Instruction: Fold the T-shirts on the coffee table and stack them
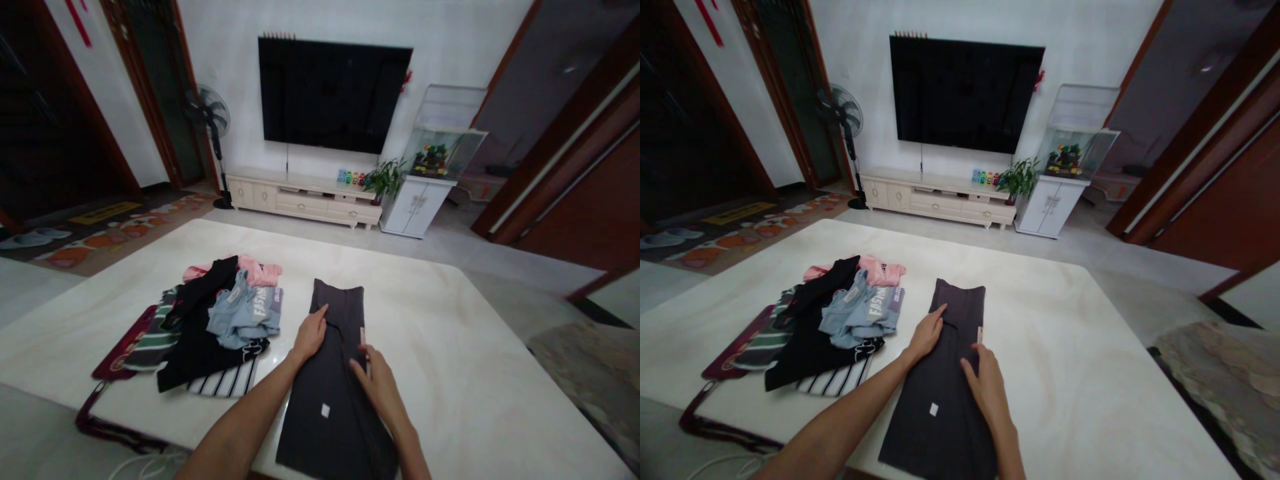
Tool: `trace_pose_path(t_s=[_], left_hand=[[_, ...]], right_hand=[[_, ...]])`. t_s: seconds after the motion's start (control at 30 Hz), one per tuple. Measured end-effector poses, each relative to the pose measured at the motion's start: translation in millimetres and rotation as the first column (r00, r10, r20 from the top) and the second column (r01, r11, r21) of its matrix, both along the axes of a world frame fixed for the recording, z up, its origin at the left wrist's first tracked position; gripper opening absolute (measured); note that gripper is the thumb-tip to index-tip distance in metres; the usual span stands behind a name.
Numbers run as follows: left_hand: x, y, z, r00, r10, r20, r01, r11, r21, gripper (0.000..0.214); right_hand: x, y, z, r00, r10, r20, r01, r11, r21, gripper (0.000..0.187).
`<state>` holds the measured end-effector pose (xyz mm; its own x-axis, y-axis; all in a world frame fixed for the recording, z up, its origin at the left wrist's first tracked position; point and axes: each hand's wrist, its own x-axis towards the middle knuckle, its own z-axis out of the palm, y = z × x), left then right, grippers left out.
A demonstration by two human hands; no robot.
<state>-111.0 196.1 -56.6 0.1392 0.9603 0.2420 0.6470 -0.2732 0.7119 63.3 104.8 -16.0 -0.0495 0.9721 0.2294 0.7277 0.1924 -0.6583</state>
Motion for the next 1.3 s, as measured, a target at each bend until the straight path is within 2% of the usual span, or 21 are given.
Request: trace_pose_path(t_s=[0.07, 0.13, 0.2, 0.27, 0.33, 0.4, 0.47, 0.53, 0.63, 0.73, 0.83, 0.93, 1.0, 1.07, 1.17, 1.3], left_hand=[[-0.4, -0.2, 0.6, 1.000, -0.004, 0.007, 0.004, 1.000, 0.004, 0.042], [-0.5, 0.2, 0.3, 1.000, 0.001, 0.009, -0.001, 1.000, -0.002, 0.039], [-0.2, 1.7, -0.3, 1.000, 0.011, 0.007, -0.011, 1.000, -0.017, 0.038], [0.4, 4.8, -0.1, 1.000, 0.025, -0.001, -0.025, 0.999, -0.036, 0.036], [1.0, 9.1, 1.8, 0.999, 0.036, -0.013, -0.036, 0.998, -0.049, 0.035], [1.1, 13.6, 4.9, 0.999, 0.039, -0.032, -0.041, 0.998, -0.051, 0.034], [0.3, 17.5, 8.0, 0.997, 0.046, -0.060, -0.049, 0.998, -0.045, 0.032], [-1.0, 20.1, 10.7, 0.993, 0.066, -0.094, -0.070, 0.997, -0.039, 0.031], [0.3, 21.5, 14.8, 0.982, 0.116, -0.150, -0.120, 0.993, -0.020, 0.031], [12.9, 20.6, 20.2, 0.971, 0.141, -0.194, -0.140, 0.990, 0.021, 0.038], [36.6, 20.2, 23.1, 0.959, 0.032, -0.280, -0.019, 0.999, 0.049, 0.047], [58.3, 25.5, 19.7, 0.889, -0.157, -0.430, 0.143, 0.988, -0.066, 0.054], [66.0, 34.4, 16.5, 0.857, -0.211, -0.469, 0.154, 0.975, -0.158, 0.061], [69.1, 47.0, 15.3, 0.849, -0.221, -0.479, 0.124, 0.966, -0.227, 0.069], [71.8, 68.1, 18.0, 0.839, -0.235, -0.491, 0.082, 0.946, -0.313, 0.081], [83.7, 89.6, 19.2, 0.851, -0.144, -0.506, -0.003, 0.961, -0.278, 0.080]], right_hand=[[17.8, -42.6, -15.9, 0.995, -0.076, 0.057, 0.079, 0.995, -0.057, 0.025], [24.8, -73.3, -29.7, 0.980, -0.141, 0.137, 0.159, 0.978, -0.131, 0.021], [23.4, -90.0, -36.2, 0.964, -0.169, 0.204, 0.207, 0.961, -0.182, 0.013], [16.4, -96.8, -33.3, 0.956, -0.184, 0.229, 0.219, 0.966, -0.135, 0.012], [5.9, -100.7, -22.8, 0.965, -0.166, 0.204, 0.174, 0.984, -0.026, 0.009], [-6.0, -106.5, -8.9, 0.982, -0.065, 0.180, 0.064, 0.998, 0.012, 0.017], [-16.4, -113.9, 4.2, 0.978, 0.092, 0.188, -0.083, 0.995, -0.053, 0.024], [-22.5, -119.4, 13.2, 0.960, 0.216, 0.180, -0.192, 0.971, -0.141, 0.023], [-22.6, -117.6, 15.2, 0.962, 0.233, 0.141, -0.215, 0.967, -0.137, 0.020], [-18.5, -108.1, -0.3, 0.966, 0.154, 0.210, -0.157, 0.988, 0.000, 0.039], [-17.9, -102.5, -30.0, 0.927, 0.173, 0.334, -0.193, 0.981, 0.027, 0.057], [-18.7, -102.5, -62.2, 0.875, 0.200, 0.440, -0.222, 0.975, -0.002, 0.069], [-17.5, -102.1, -79.2, 0.848, 0.178, 0.499, -0.223, 0.974, 0.032, 0.074], [-15.9, -99.6, -90.9, 0.817, 0.139, 0.559, -0.256, 0.957, 0.137, 0.075], [-17.4, -93.7, -100.9, 0.801, 0.009, 0.599, -0.278, 0.891, 0.359, 0.070], [-30.5, -88.9, -113.4, 0.860, -0.206, 0.467, -0.124, 0.803, 0.582, 0.052]])
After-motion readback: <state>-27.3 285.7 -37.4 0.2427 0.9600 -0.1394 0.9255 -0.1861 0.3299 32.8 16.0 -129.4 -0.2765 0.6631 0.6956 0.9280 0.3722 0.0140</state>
